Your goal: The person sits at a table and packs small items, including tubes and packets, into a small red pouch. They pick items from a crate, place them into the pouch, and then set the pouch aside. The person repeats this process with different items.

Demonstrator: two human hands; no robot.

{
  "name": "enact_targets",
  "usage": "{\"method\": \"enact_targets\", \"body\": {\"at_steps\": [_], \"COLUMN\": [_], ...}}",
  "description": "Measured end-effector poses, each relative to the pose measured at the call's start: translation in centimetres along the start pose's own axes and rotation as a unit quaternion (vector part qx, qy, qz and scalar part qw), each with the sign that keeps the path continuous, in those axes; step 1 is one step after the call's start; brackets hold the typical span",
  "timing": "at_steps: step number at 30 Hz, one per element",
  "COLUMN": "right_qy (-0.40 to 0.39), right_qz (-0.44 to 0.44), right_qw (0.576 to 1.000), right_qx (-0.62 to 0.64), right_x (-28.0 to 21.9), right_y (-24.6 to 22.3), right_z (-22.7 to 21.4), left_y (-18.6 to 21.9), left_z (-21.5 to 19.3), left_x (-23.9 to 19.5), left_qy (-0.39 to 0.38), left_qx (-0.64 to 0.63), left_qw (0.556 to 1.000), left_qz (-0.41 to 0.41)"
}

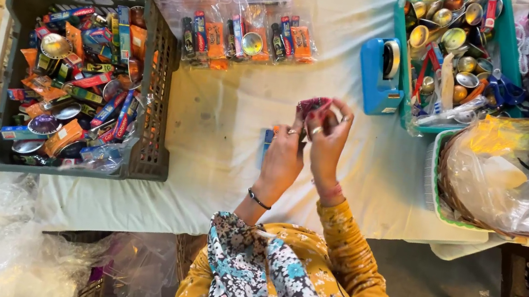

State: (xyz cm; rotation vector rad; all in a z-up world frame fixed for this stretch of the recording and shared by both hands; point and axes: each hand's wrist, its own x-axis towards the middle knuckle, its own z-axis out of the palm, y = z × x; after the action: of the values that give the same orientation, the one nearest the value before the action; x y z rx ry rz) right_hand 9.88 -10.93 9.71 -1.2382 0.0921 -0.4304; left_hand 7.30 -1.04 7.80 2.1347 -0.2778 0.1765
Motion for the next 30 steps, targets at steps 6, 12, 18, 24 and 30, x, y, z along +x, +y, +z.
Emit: {"method": "enact_targets", "body": {"at_steps": [6,12,18,24,30], "right_qy": [-0.049,-0.162,0.033,-0.041,0.038], "right_qz": [0.167,0.116,0.046,0.091,0.114], "right_qw": [0.961,0.879,0.997,0.993,0.992], "right_qx": [0.216,0.433,0.051,0.069,0.042], "right_x": [5.5,6.5,2.8,3.2,2.9], "right_y": [1.6,2.1,3.1,0.4,2.8], "right_z": [-1.5,0.8,1.4,-1.7,-6.4], "left_y": [-3.3,-4.4,-3.2,-6.6,-6.6], "left_z": [-2.0,-3.1,0.2,0.0,-1.5], "left_x": [4.5,7.3,4.5,3.6,2.6], "left_qy": [-0.206,-0.23,-0.003,-0.04,0.027], "left_qx": [-0.166,-0.534,-0.454,-0.483,-0.515], "left_qw": [0.961,0.782,0.853,0.852,0.836], "left_qz": [-0.082,-0.222,-0.259,-0.2,-0.185]}}
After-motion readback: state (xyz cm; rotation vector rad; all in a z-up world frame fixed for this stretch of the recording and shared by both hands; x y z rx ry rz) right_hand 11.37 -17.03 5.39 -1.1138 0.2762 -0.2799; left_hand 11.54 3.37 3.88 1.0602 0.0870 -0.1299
